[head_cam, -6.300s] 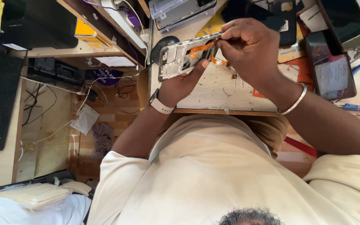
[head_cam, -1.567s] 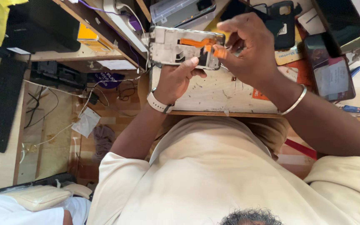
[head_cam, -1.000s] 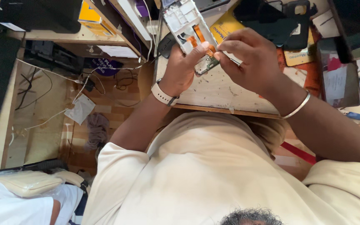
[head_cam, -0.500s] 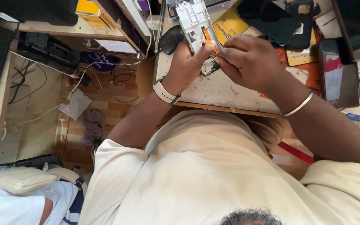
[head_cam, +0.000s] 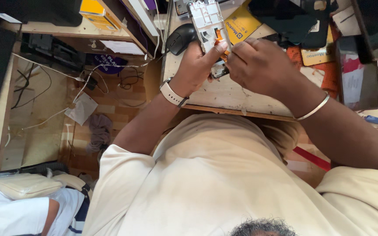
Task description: The person uses a screwdriver and tweezers to carefully remove and reposition small components and ribbon cables inside a disassembled mobile phone. The person then uses pliers to adjust a connector on the motherboard. The repair is performed at a cluttered workbench with multiple tools and phone parts visible.
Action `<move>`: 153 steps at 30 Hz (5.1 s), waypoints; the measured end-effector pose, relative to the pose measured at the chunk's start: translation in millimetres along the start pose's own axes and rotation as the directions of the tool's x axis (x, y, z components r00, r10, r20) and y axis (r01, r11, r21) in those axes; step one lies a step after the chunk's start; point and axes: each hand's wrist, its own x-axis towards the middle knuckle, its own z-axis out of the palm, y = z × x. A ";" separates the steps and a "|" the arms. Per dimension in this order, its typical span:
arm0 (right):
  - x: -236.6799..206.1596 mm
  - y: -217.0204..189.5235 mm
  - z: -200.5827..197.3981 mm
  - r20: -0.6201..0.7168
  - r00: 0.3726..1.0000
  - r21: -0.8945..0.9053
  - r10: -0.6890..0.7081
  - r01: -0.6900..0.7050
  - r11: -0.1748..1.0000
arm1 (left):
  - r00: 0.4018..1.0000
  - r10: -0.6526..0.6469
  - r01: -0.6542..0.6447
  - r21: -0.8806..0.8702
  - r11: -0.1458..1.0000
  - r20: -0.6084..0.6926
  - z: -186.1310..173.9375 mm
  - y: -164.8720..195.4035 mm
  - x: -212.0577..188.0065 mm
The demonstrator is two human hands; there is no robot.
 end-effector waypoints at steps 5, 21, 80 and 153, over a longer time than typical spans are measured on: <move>0.0 -1.4 0.4 0.007 1.000 0.015 0.003 -0.004 1.000 | 1.000 -0.003 0.004 -0.062 0.998 0.008 1.5 -1.0 1.1; -12.9 13.7 10.1 0.005 0.952 0.537 0.305 -0.259 0.802 | 0.999 -0.004 0.009 -0.137 0.991 0.038 3.2 3.1 -2.4; 2.6 0.2 11.9 -0.084 0.991 0.314 0.100 -0.069 0.947 | 0.998 -0.065 0.060 -0.151 0.987 -0.028 0.9 4.3 8.0; -1.6 0.2 5.3 -0.012 0.946 0.388 0.325 -0.295 0.873 | 1.000 0.015 -0.015 0.022 1.000 -0.020 7.4 13.1 -2.8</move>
